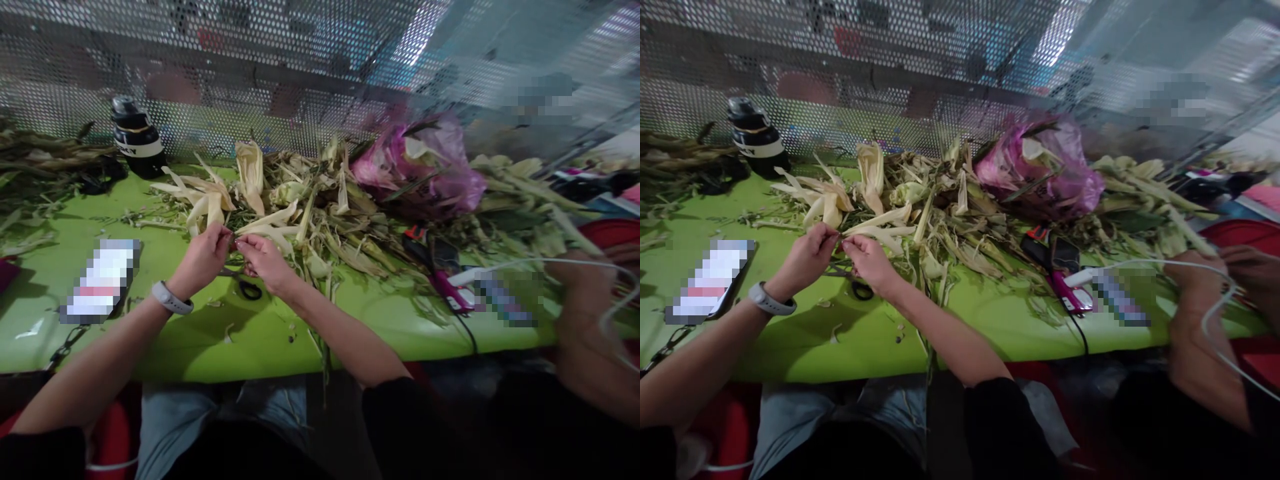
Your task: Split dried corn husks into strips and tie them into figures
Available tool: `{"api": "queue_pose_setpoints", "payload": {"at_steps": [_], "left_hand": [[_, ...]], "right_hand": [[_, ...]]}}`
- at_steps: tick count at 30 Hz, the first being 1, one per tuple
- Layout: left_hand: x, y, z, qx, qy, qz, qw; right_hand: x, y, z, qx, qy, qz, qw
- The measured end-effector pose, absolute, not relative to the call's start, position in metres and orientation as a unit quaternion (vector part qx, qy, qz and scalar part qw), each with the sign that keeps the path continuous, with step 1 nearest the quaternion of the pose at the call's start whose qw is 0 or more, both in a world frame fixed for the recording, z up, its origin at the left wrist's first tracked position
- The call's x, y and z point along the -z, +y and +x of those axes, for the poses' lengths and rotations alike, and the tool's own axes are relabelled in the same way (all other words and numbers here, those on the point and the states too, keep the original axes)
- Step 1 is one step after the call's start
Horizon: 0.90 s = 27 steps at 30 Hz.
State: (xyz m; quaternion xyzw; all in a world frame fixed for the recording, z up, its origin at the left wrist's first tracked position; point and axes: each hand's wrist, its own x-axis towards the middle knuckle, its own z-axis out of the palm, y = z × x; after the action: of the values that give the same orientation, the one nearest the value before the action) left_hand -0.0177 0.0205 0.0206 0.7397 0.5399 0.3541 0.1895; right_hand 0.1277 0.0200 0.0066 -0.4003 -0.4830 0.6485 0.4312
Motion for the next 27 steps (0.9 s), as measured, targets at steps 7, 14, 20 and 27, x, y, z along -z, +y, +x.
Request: {"api": "queue_pose_setpoints", "payload": {"at_steps": [7,14,20,27], "left_hand": [[-0.026,0.028,-0.027,-0.304,0.477,0.748,0.346],[-0.034,0.021,-0.025,-0.323,0.495,0.746,0.306],[-0.022,0.019,-0.017,-0.339,0.518,0.762,0.192],[-0.017,0.020,-0.021,-0.271,0.485,0.820,0.137]], "right_hand": [[-0.008,0.021,0.131,-0.622,-0.515,-0.395,0.438],[-0.004,0.022,0.137,-0.499,-0.632,-0.413,0.426],[-0.007,0.019,0.142,-0.291,-0.780,-0.427,0.353],[-0.025,0.016,0.152,-0.203,-0.807,-0.465,0.302]]}}
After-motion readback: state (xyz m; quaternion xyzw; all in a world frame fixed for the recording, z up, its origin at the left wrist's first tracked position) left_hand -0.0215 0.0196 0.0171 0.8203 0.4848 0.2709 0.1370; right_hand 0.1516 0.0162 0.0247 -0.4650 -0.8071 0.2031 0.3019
